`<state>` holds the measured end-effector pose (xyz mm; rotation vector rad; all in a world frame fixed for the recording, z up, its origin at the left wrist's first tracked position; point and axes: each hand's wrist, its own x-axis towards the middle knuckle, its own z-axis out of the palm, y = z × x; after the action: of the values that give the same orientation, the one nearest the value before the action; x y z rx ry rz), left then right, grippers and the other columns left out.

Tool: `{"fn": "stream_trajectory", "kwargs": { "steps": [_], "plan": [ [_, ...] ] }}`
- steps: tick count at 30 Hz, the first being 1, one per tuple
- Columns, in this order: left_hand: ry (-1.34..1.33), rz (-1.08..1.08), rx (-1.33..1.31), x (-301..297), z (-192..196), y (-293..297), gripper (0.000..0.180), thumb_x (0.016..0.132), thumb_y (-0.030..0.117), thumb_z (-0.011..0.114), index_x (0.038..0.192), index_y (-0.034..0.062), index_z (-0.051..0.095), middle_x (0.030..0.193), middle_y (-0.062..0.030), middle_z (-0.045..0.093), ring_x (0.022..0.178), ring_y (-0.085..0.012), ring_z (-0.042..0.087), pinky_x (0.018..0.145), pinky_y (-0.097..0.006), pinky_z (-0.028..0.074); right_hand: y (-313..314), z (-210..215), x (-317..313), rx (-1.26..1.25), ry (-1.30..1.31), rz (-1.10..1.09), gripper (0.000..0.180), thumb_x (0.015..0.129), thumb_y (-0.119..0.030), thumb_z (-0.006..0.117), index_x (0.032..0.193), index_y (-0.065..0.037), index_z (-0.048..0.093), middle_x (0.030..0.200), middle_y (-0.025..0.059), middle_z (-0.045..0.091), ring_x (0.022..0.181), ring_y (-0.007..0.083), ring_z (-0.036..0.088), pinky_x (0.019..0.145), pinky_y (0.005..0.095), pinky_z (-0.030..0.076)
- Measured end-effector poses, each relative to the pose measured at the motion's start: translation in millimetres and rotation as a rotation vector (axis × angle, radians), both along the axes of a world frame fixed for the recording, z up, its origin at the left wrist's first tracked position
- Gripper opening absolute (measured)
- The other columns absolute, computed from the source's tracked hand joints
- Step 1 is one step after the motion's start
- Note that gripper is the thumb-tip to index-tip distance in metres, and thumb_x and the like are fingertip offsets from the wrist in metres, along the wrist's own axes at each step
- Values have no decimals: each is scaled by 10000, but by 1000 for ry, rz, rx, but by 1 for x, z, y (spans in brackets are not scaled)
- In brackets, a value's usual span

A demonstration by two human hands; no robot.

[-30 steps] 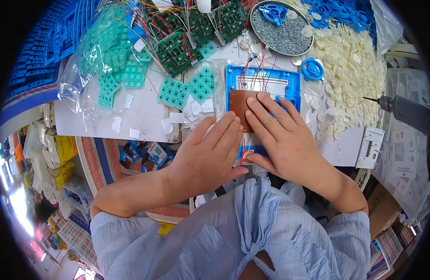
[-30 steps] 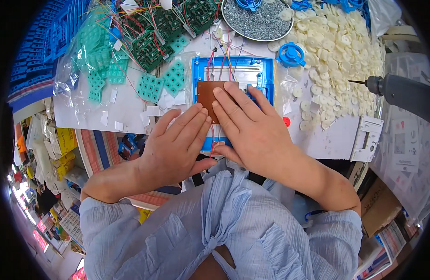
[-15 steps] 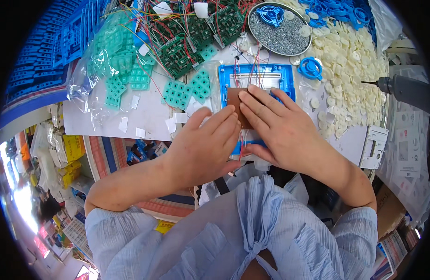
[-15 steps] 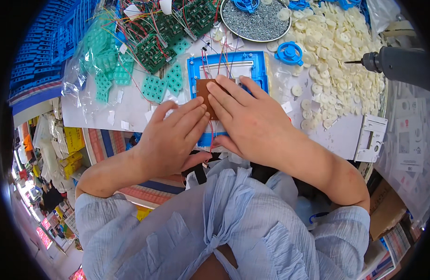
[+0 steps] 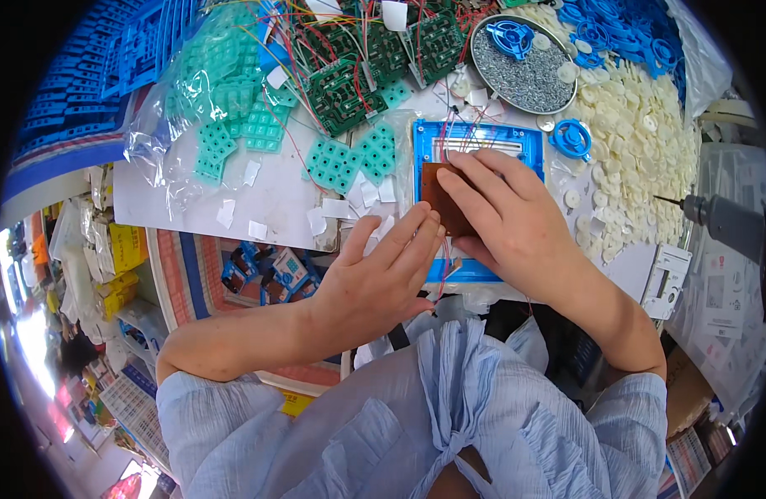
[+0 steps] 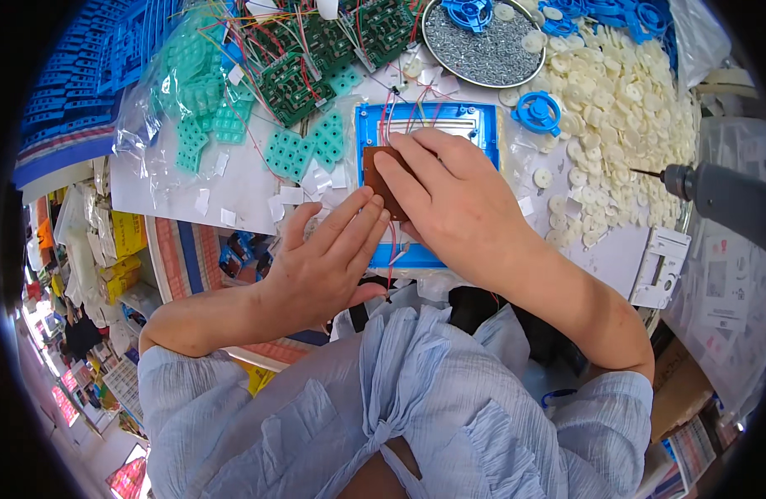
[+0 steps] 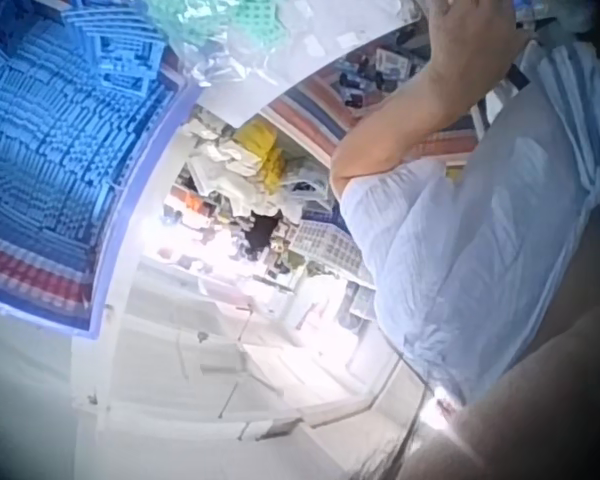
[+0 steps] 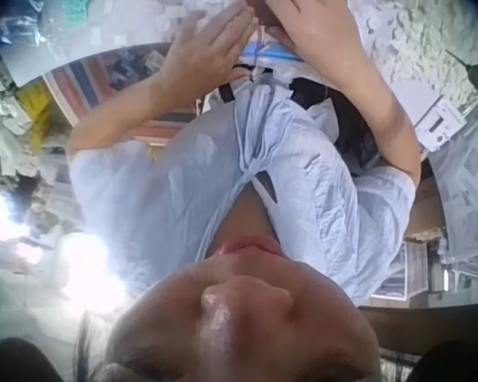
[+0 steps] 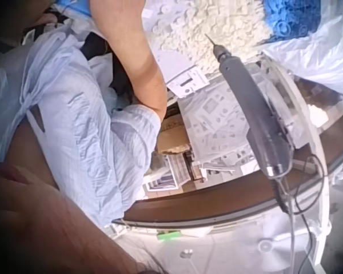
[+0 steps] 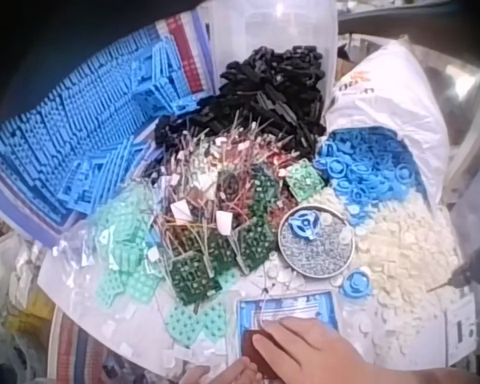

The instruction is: Assemble electronic components into a blue plastic casing using a power screwdriver.

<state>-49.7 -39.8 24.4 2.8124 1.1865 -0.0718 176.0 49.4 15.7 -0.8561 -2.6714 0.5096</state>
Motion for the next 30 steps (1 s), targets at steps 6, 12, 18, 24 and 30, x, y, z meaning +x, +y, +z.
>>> {"fn": "stream_trajectory", "kwargs": {
  "steps": [6, 12, 18, 24, 30],
  "plan": [
    [1, -18, 3, -1, -3, 1, 809, 856, 597, 651, 1356, -39, 606, 1448, -179, 547, 1440, -293, 438, 1080, -509, 332, -2, 12, -6, 144, -113, -52, 587, 677, -227, 828, 1204, -15, 679, 1337, 78, 575, 1225, 297, 515, 980, 420, 457],
    [-64, -48, -89, -2, 7, 14, 801, 844, 569, 671, 1339, -58, 609, 1397, -197, 573, 1375, -314, 491, 1016, -445, 425, -3, 13, -9, 101, -231, 10, 482, 797, -208, 709, 1209, 39, 671, 1281, 114, 578, 1198, 306, 526, 944, 414, 467],
    [-235, -39, -396, 0, 24, 56, 478, 858, 317, 737, 1193, -17, 667, 1151, -157, 660, 1087, -325, 645, 842, -418, 523, -30, 3, 1, 136, -246, 5, 557, 847, -156, 581, 1311, 154, 590, 1440, 317, 527, 1350, 421, 498, 1090, 473, 427],
    [-436, -32, 143, 48, 5, 201, 106, 895, 174, 671, 900, 73, 701, 848, -101, 667, 848, -322, 682, 735, -442, 549, -40, 7, -5, 78, -272, -28, 602, 853, -207, 597, 1341, 145, 581, 1485, 325, 489, 1413, 411, 437, 1130, 572, 349],
    [119, -154, -21, 111, -16, 258, 167, 842, 118, 636, 908, 87, 787, 970, -130, 779, 909, -294, 757, 776, -462, 556, -32, 13, -2, 32, -210, -49, 674, 814, -269, 684, 1344, 133, 575, 1479, 299, 496, 1339, 382, 482, 1115, 552, 355]
  ]
}}
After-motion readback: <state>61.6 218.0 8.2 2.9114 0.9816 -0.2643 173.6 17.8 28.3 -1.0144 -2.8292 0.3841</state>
